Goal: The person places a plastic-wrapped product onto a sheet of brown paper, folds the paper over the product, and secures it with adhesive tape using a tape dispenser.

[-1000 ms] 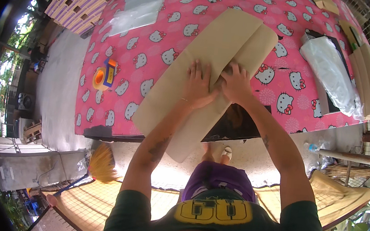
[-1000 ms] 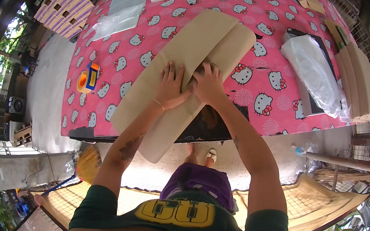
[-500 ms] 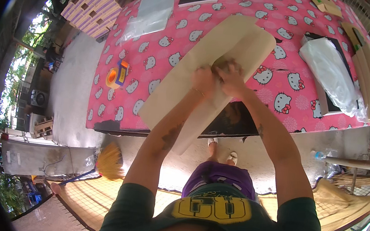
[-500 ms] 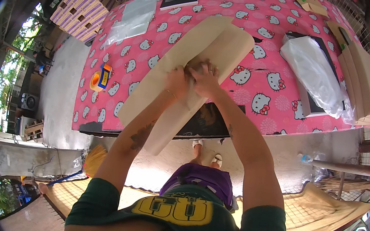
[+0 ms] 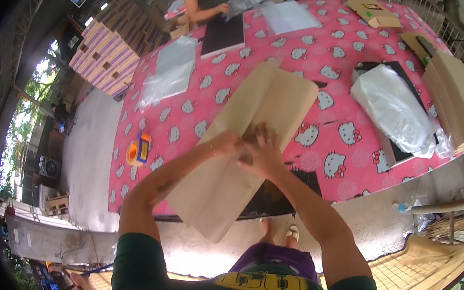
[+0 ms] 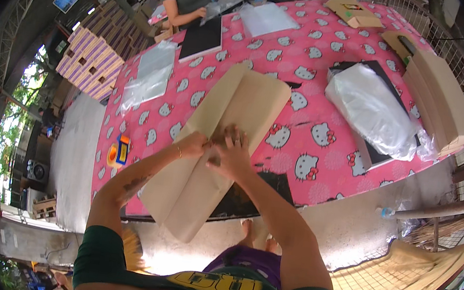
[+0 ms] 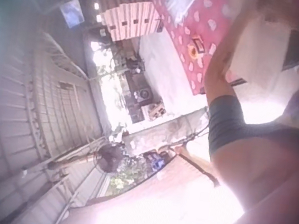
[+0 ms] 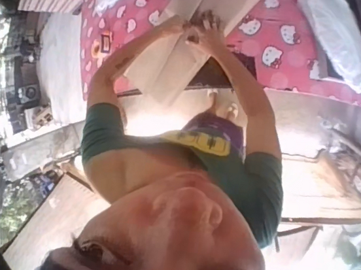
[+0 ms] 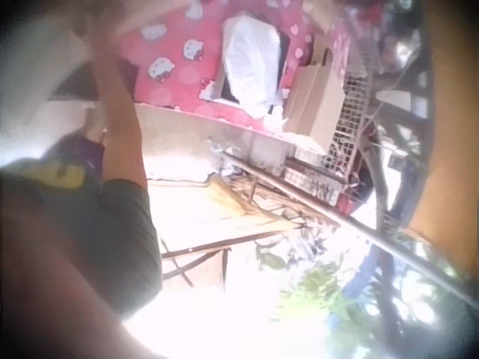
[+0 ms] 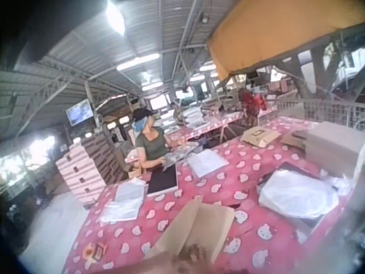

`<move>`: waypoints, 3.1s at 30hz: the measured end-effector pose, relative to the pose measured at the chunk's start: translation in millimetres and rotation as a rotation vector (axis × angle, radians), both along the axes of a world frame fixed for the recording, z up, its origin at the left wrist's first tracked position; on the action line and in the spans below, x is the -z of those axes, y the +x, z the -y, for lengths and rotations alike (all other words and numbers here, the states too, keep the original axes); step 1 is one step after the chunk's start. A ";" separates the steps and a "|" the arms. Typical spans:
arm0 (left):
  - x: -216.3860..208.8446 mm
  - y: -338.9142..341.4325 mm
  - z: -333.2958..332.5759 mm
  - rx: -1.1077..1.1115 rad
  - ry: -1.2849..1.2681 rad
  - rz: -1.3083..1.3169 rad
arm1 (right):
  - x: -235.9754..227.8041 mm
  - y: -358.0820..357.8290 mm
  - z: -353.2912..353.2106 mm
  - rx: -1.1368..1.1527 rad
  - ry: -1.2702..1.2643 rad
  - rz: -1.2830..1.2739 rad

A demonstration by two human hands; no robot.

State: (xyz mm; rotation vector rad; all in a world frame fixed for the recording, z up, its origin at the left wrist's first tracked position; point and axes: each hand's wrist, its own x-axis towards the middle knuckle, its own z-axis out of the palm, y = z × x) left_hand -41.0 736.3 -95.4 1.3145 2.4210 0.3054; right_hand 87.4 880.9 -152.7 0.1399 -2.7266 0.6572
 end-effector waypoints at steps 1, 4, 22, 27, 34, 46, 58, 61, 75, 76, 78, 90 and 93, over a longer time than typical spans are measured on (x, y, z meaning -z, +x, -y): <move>-0.7 -2.4 -1.7 -0.004 0.007 0.030 | 0.6 -0.5 -1.2 0.004 0.000 -0.002; -7.6 -6.1 -3.5 -0.012 -0.046 0.106 | -1.0 -1.2 -0.9 0.009 0.003 -0.008; -6.6 -1.6 -8.6 -0.090 -0.167 0.300 | -6.3 -3.0 -2.5 0.026 0.036 0.133; 1.8 -0.5 2.2 -0.036 -0.107 0.161 | -5.0 19.9 13.7 0.037 0.007 0.091; -10.3 3.1 -0.9 -0.045 -0.029 0.166 | -9.7 20.1 8.5 0.026 -0.020 0.082; 3.9 29.9 -12.1 -0.006 -0.092 0.028 | 5.8 17.3 9.4 0.095 -0.054 0.004; 48.1 97.6 47.3 -0.314 0.280 -0.312 | 10.8 13.5 10.2 0.007 0.113 -0.082; 61.1 136.3 76.7 -0.420 0.105 -0.572 | 14.1 13.6 13.7 0.006 0.132 -0.069; 120.1 274.6 345.5 -1.193 -0.104 -0.265 | -2.9 14.8 21.2 -0.018 0.166 -0.020; 120.6 263.0 380.1 -1.585 0.138 -0.330 | -3.3 15.0 23.6 -0.021 0.165 -0.017; 81.7 200.9 434.8 -1.343 0.090 -0.700 | -0.9 13.6 23.8 -0.013 0.165 -0.009; 62.0 -113.4 447.3 -1.101 -0.153 -0.646 | -5.4 11.4 28.7 -0.033 0.121 -0.047; 73.8 -125.2 424.6 -1.019 -0.205 -0.586 | -4.4 11.7 21.9 -0.048 0.107 -0.055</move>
